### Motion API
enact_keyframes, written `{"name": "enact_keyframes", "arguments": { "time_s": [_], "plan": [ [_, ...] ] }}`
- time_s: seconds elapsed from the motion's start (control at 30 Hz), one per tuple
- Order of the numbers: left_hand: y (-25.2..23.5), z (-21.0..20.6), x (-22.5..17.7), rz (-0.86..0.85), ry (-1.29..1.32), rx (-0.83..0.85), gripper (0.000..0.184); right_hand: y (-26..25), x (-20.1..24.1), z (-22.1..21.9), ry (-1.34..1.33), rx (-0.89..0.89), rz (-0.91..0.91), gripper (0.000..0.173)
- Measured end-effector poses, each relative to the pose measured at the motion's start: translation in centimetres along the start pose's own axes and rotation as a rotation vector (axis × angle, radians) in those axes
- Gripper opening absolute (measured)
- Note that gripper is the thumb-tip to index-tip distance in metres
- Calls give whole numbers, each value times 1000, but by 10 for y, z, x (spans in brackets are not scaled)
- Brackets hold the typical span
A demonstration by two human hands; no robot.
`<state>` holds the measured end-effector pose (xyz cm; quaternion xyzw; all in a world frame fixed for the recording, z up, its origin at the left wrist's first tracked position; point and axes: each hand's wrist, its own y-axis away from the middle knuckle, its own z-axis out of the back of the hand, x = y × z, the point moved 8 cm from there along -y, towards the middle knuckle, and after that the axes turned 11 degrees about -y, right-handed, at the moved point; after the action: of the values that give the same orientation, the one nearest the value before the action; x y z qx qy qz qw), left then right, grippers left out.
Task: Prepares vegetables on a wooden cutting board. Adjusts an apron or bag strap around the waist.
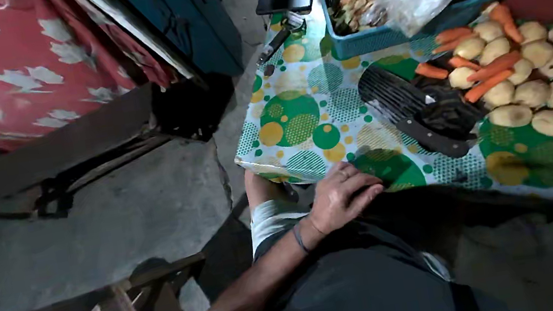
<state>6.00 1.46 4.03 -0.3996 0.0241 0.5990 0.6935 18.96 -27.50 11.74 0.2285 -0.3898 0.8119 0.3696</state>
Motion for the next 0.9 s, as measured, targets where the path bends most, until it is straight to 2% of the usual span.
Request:
{"name": "enact_keyframes", "arguments": {
  "time_s": [0.1, 0.17, 0.27, 0.33, 0.4, 0.5, 0.6, 0.7, 0.77, 0.83, 0.9],
  "plan": [
    [19, 33, 38, 139, -177, -75, 27, -22, 30, -111, 217, 216, -52, 43],
    [25, 53, 68, 215, -280, -82, 31, -31, 25, -153, 317, 252, -81, 47],
    [31, 61, 108, 238, -344, -45, 48, -38, 5, -168, 421, 233, -126, 45],
    [36, 58, 129, 250, -388, -20, 63, -42, 2, -165, 427, 232, -97, 42],
    [37, 52, 135, 215, -488, -24, 74, -42, 13, -149, 371, 150, -73, 38],
    [32, 48, 131, 207, -552, -38, 88, -34, 29, -125, 18, 20, -254, 40],
    [30, 49, 129, 233, -562, -25, 101, -18, 37, -142, -527, 127, -617, 46],
    [27, 51, 129, 249, -534, -1, 104, -6, 26, -157, -745, 203, -835, 45],
    [27, 55, 131, 289, -448, 31, 102, 1, 9, -149, -810, 131, -840, 42],
    [26, 62, 131, 382, -269, 86, 96, 10, -15, -128, -944, -42, -802, 39],
    [8, 71, 121, 436, -121, 106, 86, 17, -48, -99, -1109, -251, -701, 26]
  ]
}}
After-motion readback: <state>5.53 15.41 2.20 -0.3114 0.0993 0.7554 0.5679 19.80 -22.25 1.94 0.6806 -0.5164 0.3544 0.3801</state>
